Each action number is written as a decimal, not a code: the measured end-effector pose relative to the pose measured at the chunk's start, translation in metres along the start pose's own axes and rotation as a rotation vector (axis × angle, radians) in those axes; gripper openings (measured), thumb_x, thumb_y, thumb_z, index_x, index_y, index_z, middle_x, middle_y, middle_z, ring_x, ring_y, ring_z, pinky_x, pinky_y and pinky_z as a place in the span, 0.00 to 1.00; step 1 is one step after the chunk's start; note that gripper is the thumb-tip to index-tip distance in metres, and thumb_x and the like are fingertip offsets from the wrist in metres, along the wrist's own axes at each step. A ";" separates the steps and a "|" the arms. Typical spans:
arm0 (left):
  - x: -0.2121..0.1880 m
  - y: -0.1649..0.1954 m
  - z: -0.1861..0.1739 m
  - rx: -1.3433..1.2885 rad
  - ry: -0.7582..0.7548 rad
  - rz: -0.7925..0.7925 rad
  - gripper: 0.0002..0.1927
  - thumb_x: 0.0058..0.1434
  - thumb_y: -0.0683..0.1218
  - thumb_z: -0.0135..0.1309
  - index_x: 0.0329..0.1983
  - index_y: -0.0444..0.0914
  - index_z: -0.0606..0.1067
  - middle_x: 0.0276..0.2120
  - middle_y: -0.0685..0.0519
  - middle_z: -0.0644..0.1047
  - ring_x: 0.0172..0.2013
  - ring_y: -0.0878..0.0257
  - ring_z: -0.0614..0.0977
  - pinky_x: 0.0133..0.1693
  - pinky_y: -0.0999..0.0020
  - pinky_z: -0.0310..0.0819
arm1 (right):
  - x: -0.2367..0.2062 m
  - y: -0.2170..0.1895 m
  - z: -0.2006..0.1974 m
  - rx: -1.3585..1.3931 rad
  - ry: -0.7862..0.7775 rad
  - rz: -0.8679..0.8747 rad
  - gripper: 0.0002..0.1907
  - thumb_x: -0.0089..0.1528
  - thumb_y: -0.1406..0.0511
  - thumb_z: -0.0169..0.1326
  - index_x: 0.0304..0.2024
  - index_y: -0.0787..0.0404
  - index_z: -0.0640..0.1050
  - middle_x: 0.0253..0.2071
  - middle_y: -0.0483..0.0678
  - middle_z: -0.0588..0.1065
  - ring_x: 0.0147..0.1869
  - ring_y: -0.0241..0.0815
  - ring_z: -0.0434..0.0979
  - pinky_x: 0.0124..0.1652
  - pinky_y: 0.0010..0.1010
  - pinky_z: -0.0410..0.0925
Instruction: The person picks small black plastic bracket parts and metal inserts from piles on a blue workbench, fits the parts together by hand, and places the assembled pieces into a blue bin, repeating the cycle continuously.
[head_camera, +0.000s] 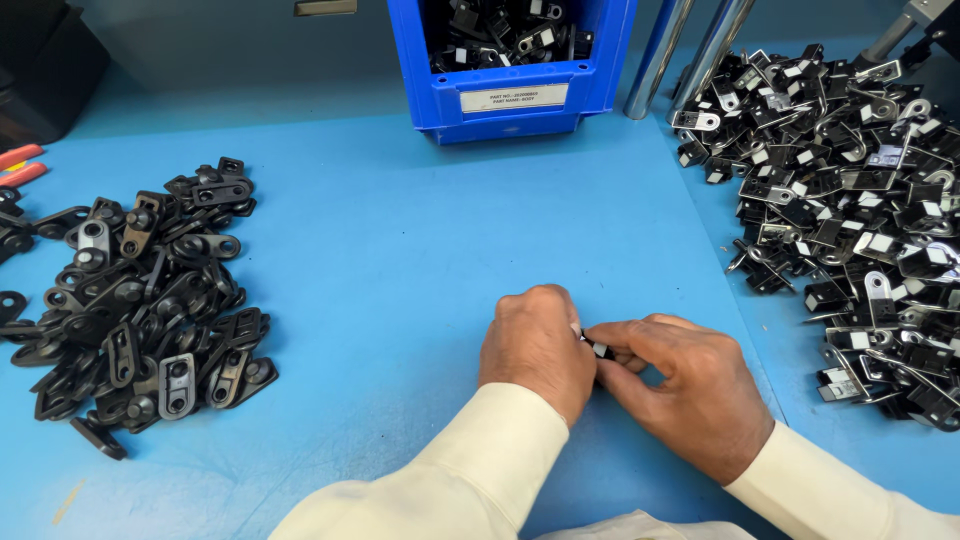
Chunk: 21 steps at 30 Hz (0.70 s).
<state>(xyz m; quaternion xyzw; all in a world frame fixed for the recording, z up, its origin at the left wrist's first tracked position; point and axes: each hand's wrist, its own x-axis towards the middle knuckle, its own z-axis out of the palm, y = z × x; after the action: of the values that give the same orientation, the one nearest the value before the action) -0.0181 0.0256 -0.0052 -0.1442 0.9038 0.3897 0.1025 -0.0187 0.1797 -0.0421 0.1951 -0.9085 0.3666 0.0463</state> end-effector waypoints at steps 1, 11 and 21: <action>-0.002 0.000 0.001 0.040 0.038 0.069 0.04 0.55 0.38 0.60 0.33 0.34 0.77 0.34 0.41 0.81 0.36 0.48 0.85 0.37 0.56 0.83 | 0.002 0.001 0.000 0.008 -0.023 0.005 0.16 0.52 0.70 0.64 0.43 0.59 0.84 0.32 0.47 0.83 0.34 0.31 0.85 0.32 0.21 0.78; -0.024 -0.001 0.012 0.189 0.113 0.240 0.05 0.58 0.38 0.59 0.38 0.34 0.77 0.38 0.45 0.79 0.39 0.49 0.83 0.38 0.55 0.80 | 0.005 -0.006 0.015 0.727 0.086 0.687 0.12 0.57 0.75 0.58 0.43 0.70 0.82 0.35 0.56 0.84 0.35 0.42 0.84 0.38 0.31 0.77; -0.030 -0.001 0.011 -0.447 0.202 -0.110 0.24 0.52 0.35 0.62 0.54 0.39 0.75 0.39 0.53 0.76 0.37 0.63 0.83 0.39 0.70 0.83 | 0.012 0.001 0.006 0.870 -0.029 0.844 0.11 0.61 0.68 0.58 0.42 0.69 0.82 0.37 0.53 0.82 0.38 0.42 0.81 0.43 0.34 0.76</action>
<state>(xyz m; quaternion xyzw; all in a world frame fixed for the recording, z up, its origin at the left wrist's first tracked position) 0.0109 0.0383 -0.0048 -0.2506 0.7915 0.5574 -0.0015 -0.0294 0.1721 -0.0446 -0.1758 -0.6748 0.6884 -0.1996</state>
